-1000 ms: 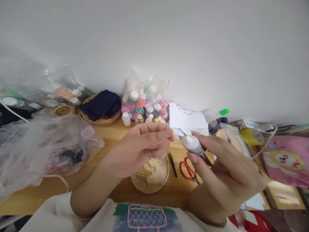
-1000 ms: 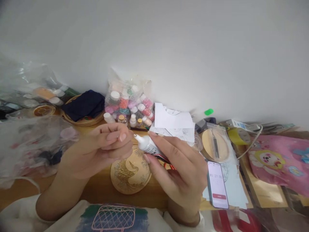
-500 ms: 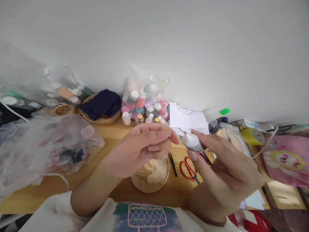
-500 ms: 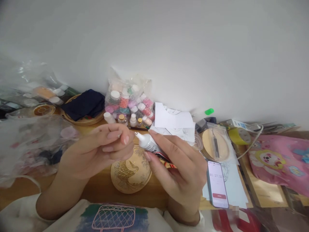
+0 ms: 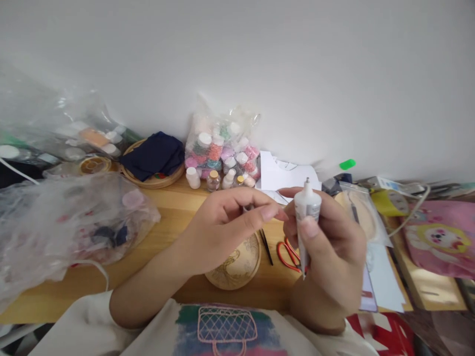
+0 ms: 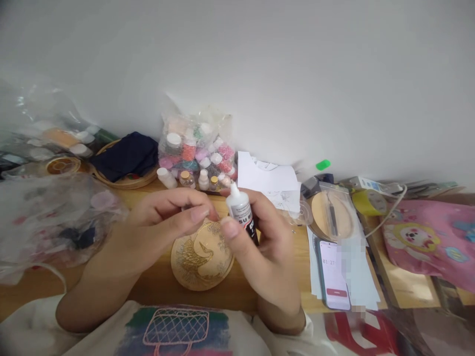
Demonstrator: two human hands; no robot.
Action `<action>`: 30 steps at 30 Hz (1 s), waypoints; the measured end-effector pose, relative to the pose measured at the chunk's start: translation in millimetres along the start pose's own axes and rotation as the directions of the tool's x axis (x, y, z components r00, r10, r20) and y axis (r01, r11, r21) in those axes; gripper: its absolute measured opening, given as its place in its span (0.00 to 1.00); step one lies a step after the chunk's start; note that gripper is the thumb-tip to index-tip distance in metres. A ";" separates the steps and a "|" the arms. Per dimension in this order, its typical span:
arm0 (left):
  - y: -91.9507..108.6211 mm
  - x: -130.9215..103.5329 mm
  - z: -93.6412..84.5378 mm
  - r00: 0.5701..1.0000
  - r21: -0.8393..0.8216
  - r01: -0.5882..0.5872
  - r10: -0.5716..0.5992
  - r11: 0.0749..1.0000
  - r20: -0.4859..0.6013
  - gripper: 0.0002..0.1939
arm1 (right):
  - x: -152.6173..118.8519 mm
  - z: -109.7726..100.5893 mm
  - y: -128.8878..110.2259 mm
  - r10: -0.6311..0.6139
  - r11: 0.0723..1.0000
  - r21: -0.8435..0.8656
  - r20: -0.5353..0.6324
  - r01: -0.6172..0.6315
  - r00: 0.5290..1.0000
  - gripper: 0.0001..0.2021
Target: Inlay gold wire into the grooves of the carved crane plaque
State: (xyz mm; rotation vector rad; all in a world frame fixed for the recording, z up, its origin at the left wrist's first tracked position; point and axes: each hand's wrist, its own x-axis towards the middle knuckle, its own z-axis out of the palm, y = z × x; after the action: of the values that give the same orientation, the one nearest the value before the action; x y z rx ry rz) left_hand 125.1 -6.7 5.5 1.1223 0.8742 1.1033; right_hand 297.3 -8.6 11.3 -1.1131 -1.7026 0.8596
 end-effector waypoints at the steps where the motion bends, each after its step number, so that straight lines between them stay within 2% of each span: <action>1: 1.0 -0.2 1.0 1.000 0.023 -0.027 0.027 0.999 -0.006 0.10 | 1.1 1.5 0.9 0.017 0.999 0.032 0.011 -0.018 1.000 0.11; 7: 0.9 -0.8 5.4 0.990 0.113 -0.131 0.135 0.985 -0.028 0.09 | 4.1 7.1 2.6 0.075 0.992 0.101 0.024 -0.077 0.997 0.10; 11: 0.5 -0.1 4.8 0.981 0.069 -0.188 0.191 0.980 -0.027 0.09 | 4.2 7.5 3.7 0.093 0.984 0.149 0.031 -0.096 0.995 0.09; 16: 0.5 2.8 3.3 0.992 -0.040 -0.124 0.124 0.991 -0.001 0.10 | 5.1 7.3 5.4 0.060 0.987 0.146 0.030 -0.064 0.998 0.09; 20: -3.2 3.6 3.4 0.998 -0.104 -0.063 0.064 0.993 0.005 0.09 | 5.8 8.7 5.0 0.005 0.997 0.083 -0.026 -0.002 1.000 0.07; 27: -15.0 9.6 2.2 0.991 -0.218 -0.043 0.014 0.975 -0.133 0.03 | 9.7 8.2 8.4 -0.048 0.995 -0.095 -0.109 0.038 0.993 0.13; 30: -16.1 15.0 -0.5 0.993 -0.269 -0.030 -0.002 0.963 -0.118 0.04 | 13.7 8.4 11.4 -0.047 0.991 -0.128 -0.088 0.036 0.995 0.13</action>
State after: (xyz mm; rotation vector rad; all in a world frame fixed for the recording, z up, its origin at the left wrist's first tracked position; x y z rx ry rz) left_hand 132.0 6.9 -10.3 0.8446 0.7793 1.2688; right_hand 290.3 7.5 2.5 -1.1787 -1.7171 0.6731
